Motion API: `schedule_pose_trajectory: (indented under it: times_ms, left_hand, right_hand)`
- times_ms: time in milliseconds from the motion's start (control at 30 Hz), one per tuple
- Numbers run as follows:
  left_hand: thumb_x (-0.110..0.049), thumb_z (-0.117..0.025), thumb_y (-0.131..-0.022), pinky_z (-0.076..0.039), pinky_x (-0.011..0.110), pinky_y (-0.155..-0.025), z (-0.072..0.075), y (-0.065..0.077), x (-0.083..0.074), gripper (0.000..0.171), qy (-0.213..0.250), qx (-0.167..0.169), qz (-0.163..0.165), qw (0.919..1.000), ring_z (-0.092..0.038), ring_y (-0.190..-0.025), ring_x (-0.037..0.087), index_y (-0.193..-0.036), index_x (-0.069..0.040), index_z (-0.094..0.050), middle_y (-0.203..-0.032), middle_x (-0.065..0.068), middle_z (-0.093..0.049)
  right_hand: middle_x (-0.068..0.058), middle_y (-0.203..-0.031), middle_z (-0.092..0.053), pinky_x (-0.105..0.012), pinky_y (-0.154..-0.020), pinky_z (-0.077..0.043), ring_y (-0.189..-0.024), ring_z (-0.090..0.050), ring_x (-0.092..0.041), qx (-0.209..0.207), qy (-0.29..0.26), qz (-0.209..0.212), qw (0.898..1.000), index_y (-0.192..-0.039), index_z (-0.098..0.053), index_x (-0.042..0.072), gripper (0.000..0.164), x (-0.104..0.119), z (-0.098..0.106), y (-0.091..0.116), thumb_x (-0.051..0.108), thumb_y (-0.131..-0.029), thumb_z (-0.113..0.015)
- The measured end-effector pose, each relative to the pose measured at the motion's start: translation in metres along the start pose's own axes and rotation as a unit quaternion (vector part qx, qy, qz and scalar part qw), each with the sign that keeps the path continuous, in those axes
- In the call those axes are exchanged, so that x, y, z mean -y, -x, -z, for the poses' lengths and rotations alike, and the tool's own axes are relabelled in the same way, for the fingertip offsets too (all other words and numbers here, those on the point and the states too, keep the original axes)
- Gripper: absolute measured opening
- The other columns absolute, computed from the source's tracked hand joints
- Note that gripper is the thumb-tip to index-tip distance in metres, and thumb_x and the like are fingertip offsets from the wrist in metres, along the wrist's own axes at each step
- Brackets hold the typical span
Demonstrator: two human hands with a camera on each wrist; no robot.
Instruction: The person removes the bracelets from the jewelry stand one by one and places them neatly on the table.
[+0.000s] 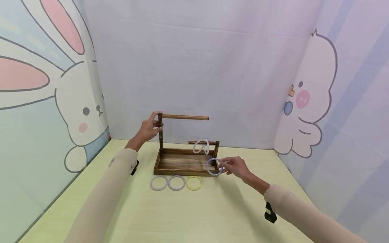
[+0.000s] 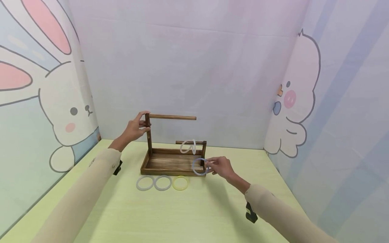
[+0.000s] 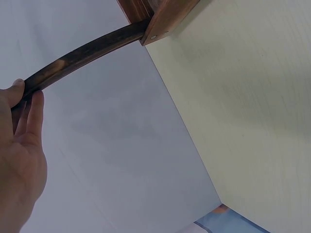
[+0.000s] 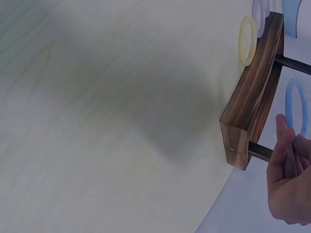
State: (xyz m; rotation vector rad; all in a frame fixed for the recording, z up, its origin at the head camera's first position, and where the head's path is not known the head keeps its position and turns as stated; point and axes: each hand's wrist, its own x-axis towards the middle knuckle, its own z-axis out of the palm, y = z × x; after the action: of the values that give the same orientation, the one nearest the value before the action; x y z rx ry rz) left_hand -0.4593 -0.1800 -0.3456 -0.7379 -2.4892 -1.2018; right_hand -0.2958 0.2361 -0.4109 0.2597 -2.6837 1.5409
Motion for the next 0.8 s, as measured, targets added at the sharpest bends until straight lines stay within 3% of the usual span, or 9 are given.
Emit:
schedule_pose_trajectory:
  times_ms: [300, 800]
  left_hand:
    - [0.005, -0.069, -0.097, -0.057, 0.058, -0.09, 0.001, 0.002, -0.002, 0.076, -0.003, -0.001, -0.004, 1.0, -0.064, -0.124, 0.043, -0.158, -0.022, -0.031, -0.127, 0.025, -0.07]
    - [0.004, -0.07, -0.097, -0.056, 0.058, -0.095, 0.0, 0.0, -0.002, 0.076, -0.007, -0.006, -0.01, 0.9999, -0.066, -0.122, 0.042, -0.157, -0.022, -0.033, -0.125, 0.024, -0.071]
  right_hand:
    - [-0.027, -0.101, -0.076, -0.042, -0.065, -0.064, -0.08, -0.078, -0.035, 0.018, -0.012, 0.004, 1.0, -0.123, -0.069, -0.012, 0.033, -0.015, -0.017, 0.008, 0.012, -0.102, -0.068]
    - [-0.022, -0.094, -0.078, -0.032, -0.059, -0.062, -0.073, -0.078, -0.028, 0.012, 0.003, -0.006, 1.0, -0.115, -0.073, -0.012, 0.025, -0.041, -0.032, 0.014, 0.008, -0.1, -0.07]
